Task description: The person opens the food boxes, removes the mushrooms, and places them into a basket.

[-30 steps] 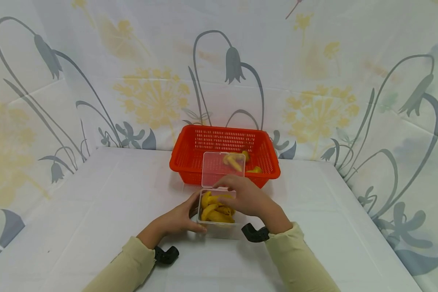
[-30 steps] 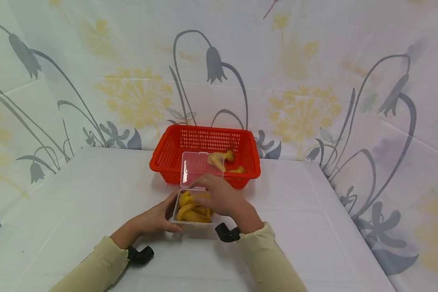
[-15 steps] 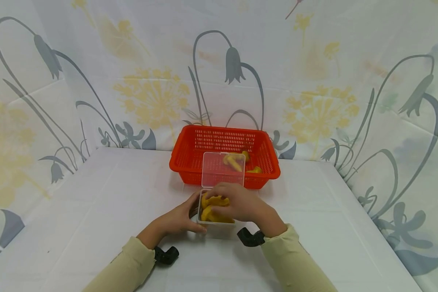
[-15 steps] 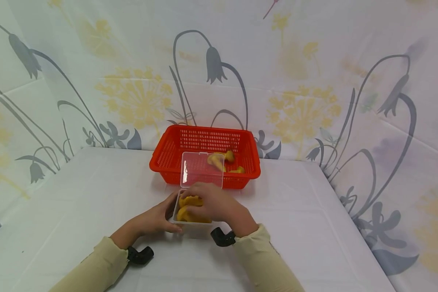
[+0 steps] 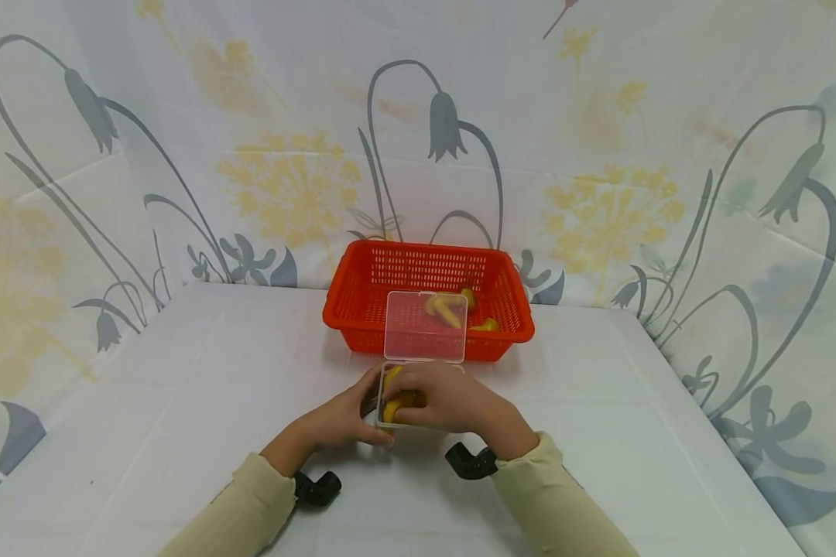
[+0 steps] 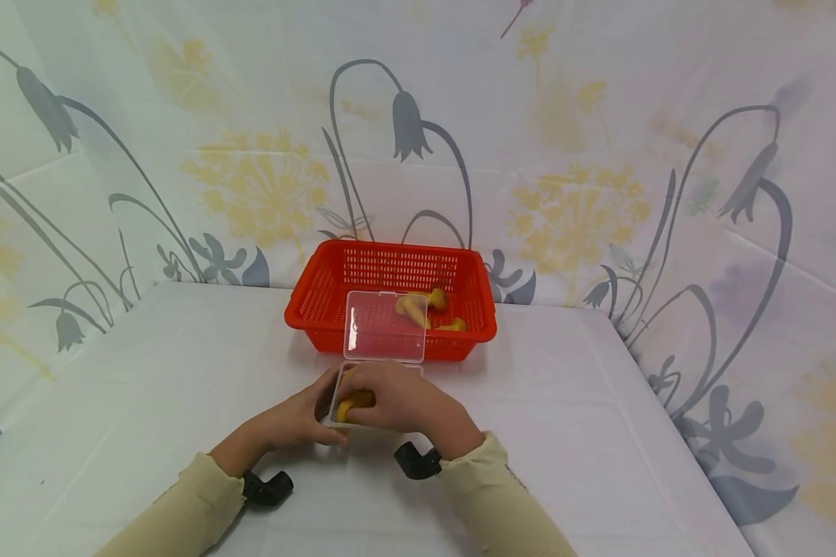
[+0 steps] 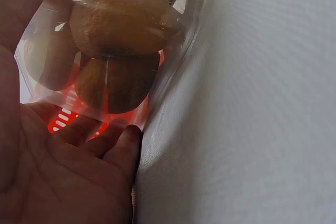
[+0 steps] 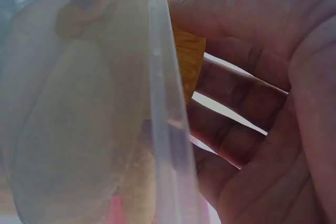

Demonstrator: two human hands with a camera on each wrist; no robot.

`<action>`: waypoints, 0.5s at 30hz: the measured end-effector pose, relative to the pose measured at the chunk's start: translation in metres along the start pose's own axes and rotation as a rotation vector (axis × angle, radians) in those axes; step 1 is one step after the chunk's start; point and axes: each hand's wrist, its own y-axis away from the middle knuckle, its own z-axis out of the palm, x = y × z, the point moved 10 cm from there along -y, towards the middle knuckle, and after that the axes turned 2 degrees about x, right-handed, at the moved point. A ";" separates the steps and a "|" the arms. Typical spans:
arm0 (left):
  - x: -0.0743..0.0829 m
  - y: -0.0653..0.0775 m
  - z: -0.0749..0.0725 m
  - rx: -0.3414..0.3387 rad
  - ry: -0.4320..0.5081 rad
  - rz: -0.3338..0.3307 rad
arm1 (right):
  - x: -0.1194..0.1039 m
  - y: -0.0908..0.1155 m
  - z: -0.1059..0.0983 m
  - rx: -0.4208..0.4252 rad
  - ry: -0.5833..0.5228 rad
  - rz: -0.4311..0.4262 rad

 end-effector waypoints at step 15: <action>-0.001 0.000 -0.002 0.010 -0.019 -0.002 | 0.006 0.002 -0.004 -0.011 0.004 0.042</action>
